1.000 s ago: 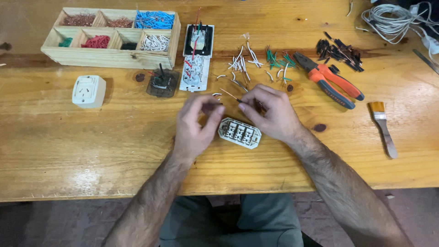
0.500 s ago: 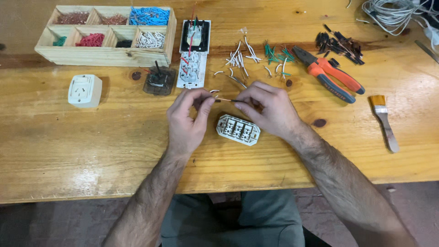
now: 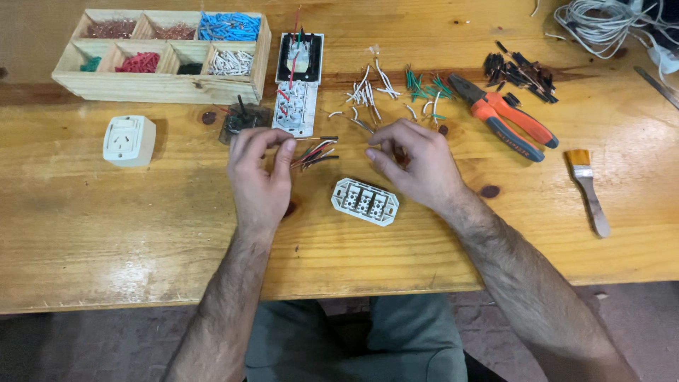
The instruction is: The person uses a screwdriver to tighten screws on the terminals of several electrical components, including a white socket and a dark switch. They handle multiple wires and components on a wooden workbench, securing connections one at a time.
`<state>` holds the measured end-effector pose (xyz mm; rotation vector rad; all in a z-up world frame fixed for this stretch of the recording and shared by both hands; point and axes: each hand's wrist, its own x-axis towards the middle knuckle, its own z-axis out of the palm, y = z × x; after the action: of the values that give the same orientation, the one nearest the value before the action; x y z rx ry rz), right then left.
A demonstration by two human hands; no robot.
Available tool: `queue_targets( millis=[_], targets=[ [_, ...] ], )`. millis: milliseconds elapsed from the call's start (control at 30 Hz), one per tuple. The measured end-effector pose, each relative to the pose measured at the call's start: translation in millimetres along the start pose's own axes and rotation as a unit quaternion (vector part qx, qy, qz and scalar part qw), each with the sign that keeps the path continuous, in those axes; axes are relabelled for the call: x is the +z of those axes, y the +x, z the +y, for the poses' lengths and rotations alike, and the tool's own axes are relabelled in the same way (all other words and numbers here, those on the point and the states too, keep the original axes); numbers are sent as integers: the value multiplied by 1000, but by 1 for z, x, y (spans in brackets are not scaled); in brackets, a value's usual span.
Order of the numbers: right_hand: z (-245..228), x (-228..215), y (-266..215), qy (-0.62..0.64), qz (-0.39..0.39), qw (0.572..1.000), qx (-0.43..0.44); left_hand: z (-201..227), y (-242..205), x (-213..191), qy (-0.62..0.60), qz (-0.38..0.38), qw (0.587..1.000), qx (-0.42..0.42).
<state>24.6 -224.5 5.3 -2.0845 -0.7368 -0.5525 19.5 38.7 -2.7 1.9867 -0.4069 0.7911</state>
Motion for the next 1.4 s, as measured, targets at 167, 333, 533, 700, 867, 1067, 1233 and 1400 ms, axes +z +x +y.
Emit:
queue_targets(
  millis=[167, 333, 533, 700, 867, 1067, 1233, 1400],
  targets=[
    [-2, 1, 0, -25, -13, 1000, -5, -4, -6, 6, 31, -12, 999, -36],
    [-3, 0, 1, -19, -6, 1000, 4, -17, -11, 13, 64, -51, 993, -90],
    [-7, -1, 2, -21, -24, 999, 9, -24, -12, 15, 66, -43, 990, -118],
    [-9, -3, 4, 26, -46, 998, 28, -29, -12, 15, 64, -43, 987, -140],
    [-24, -6, 6, 55, -118, 991, -18, -18, -8, 11, 49, -35, 989, -134],
    [-40, -10, 10, -37, -203, 975, -84, -14, -8, 13, 13, -20, 998, -50],
    [-25, -5, 4, -36, -207, 977, -39, 3, -6, 12, -70, -112, 988, 76],
    [-15, 6, -5, 264, -119, 946, 148, -2, -16, 18, -188, -174, 965, 55]
  ],
)
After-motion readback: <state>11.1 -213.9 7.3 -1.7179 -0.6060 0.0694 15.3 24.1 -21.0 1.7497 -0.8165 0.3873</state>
